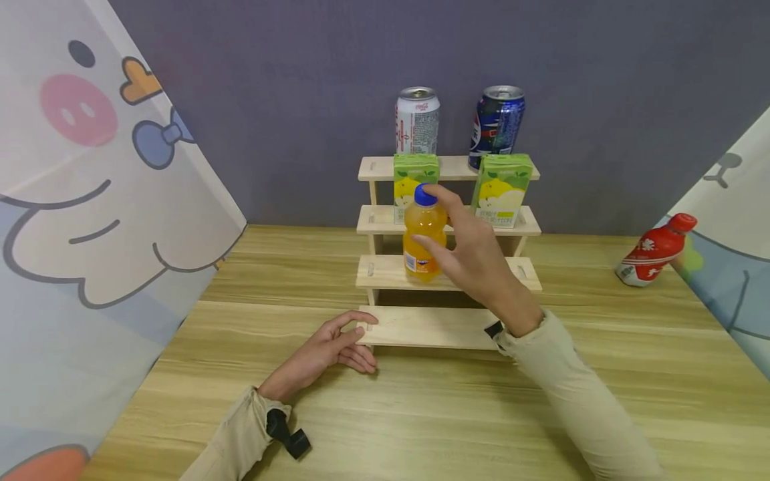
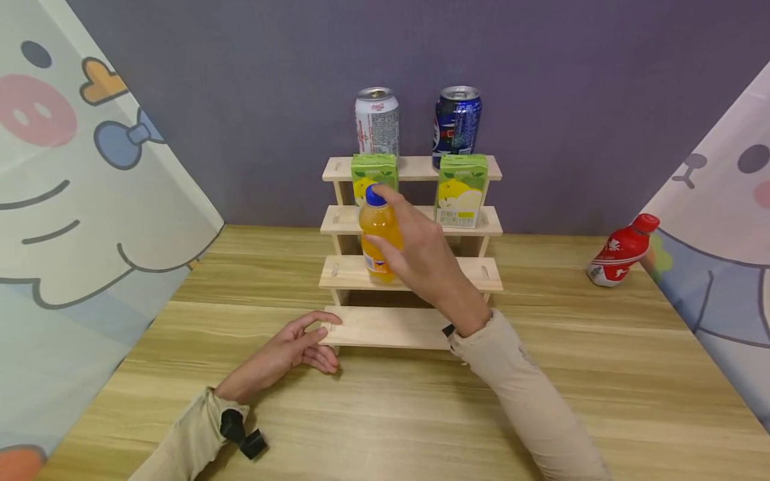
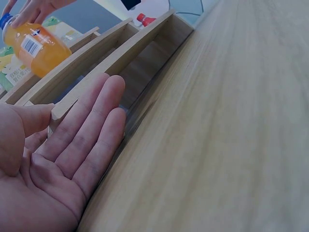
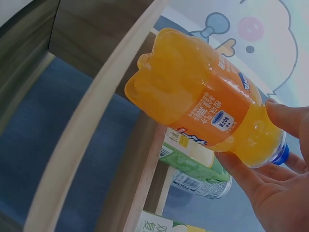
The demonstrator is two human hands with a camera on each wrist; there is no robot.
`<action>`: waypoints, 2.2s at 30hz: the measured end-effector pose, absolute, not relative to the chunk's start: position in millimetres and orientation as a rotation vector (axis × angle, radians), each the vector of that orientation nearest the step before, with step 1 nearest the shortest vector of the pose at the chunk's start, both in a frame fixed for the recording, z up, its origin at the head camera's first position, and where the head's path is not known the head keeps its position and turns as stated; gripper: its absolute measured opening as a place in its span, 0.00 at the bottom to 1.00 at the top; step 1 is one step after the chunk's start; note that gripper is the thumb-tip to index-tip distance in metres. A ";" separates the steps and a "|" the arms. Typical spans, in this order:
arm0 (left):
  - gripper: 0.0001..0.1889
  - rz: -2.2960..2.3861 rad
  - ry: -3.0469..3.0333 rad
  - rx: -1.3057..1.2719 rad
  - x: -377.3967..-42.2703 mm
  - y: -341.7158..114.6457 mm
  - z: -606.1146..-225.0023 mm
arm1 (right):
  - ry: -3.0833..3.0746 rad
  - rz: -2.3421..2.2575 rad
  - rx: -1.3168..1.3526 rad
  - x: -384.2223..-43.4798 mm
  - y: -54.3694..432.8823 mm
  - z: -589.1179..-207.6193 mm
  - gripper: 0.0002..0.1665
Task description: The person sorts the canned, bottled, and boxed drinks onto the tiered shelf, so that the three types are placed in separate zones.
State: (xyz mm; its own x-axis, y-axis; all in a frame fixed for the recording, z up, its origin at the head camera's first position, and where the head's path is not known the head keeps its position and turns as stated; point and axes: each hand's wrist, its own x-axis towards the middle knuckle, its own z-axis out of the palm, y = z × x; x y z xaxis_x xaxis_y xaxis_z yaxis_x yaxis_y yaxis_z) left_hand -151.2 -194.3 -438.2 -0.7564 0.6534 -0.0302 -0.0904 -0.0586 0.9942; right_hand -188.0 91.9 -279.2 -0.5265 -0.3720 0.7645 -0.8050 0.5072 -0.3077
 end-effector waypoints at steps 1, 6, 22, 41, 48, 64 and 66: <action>0.20 1.868 1.702 0.605 -151.5 -194.1 -438.3 | -2.120 0.882 0.956 -187.9 91.5 -279.5 0.43; 0.20 1.864 1.704 0.606 -152.0 -193.3 -438.3 | -2.126 0.888 0.962 -187.8 89.8 -281.0 0.42; 0.20 1.856 1.715 0.611 -152.9 -194.4 -434.0 | -2.104 0.866 0.969 -189.4 88.4 -291.0 0.47; 0.20 1.854 1.714 0.607 -152.8 -195.8 -439.3 | -2.098 0.669 0.816 -165.8 155.7 -294.8 0.42; 0.20 1.860 1.716 0.614 -153.3 -195.5 -438.8 | -2.048 0.665 0.612 -168.1 201.6 -289.9 0.33; 0.21 1.855 1.707 0.595 -151.0 -196.7 -437.9 | -1.936 0.685 0.276 -204.6 297.8 -300.7 0.22; 0.21 1.853 1.704 0.592 -150.9 -196.6 -437.9 | -1.903 0.671 0.245 -209.2 310.7 -305.7 0.22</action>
State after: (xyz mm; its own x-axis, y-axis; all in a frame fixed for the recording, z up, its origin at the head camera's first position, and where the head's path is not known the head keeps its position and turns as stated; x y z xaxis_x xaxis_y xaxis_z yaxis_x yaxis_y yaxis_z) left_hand -150.9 -196.6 -437.9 -0.7529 0.6567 -0.0440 -0.0987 -0.0465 0.9940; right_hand -209.2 310.7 -305.7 -0.4251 0.1324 0.8954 -0.4587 0.8213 -0.3392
